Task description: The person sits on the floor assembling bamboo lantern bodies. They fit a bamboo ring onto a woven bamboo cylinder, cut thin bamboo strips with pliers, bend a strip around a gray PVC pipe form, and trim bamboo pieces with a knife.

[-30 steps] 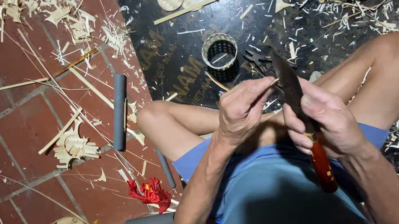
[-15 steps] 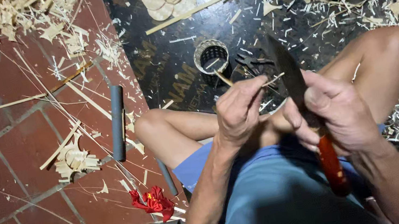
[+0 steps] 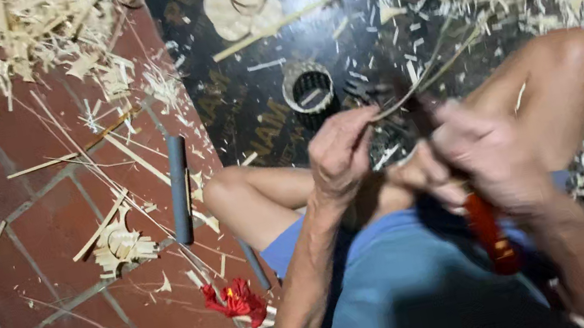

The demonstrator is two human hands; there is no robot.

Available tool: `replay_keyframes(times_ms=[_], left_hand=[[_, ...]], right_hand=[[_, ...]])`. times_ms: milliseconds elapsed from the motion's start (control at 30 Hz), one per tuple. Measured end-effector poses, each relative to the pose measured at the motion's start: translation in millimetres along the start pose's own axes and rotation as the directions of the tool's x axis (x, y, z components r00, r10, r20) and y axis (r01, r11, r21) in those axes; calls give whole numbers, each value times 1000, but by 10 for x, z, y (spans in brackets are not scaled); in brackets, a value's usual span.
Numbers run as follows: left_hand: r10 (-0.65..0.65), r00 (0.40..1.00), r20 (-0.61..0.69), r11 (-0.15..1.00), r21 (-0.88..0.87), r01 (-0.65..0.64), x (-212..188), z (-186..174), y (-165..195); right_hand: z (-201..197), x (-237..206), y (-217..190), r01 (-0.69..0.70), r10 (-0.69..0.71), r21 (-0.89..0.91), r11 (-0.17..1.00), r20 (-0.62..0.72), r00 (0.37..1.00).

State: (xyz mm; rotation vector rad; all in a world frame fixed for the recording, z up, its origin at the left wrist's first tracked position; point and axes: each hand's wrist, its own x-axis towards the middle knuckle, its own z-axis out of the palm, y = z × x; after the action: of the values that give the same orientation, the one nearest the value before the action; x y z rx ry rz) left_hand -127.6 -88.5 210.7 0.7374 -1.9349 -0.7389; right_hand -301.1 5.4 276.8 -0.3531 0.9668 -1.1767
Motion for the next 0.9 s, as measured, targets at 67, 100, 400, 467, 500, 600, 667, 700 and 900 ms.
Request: replay_keyframes(times_ms=[67, 100, 400, 467, 500, 600, 667, 700, 900], left_hand=[[-8, 1000, 25, 1000, -6, 9, -29, -11, -8], [17, 1000, 14, 1000, -2, -17, -34, -10, -21], [9, 1000, -15, 1000, 23, -8, -44, 98, -9], [-3, 999, 32, 999, 34, 2, -12, 100, 37], [-20, 998, 61, 999, 42, 17, 14, 81, 59], [-68, 997, 33, 998, 19, 67, 107, -5, 176], [-22, 1000, -11, 999, -33, 22, 244, 84, 256], [-11, 999, -34, 998, -57, 9, 298, 132, 314], [-137, 990, 19, 950, -281, 137, 563, 404, 391]], right_hand=[[5, -26, -48, 79, -84, 52, 996, 124, 989], [36, -1, -47, 18, -21, 30, 999, 91, 996], [-162, 36, 215, -61, 61, -17, 998, -17, 998], [-220, 94, 261, -117, 117, -13, 993, -37, 992], [-244, 125, 266, -73, 72, -67, 995, -24, 997], [-345, 165, 253, 3, -8, -259, 966, -17, 1000], [-432, 178, 302, -34, 7, -407, 913, -66, 998], [-484, 166, 353, -31, -1, -409, 912, -78, 997], [-892, 313, 724, -86, 52, -161, 983, -205, 977]])
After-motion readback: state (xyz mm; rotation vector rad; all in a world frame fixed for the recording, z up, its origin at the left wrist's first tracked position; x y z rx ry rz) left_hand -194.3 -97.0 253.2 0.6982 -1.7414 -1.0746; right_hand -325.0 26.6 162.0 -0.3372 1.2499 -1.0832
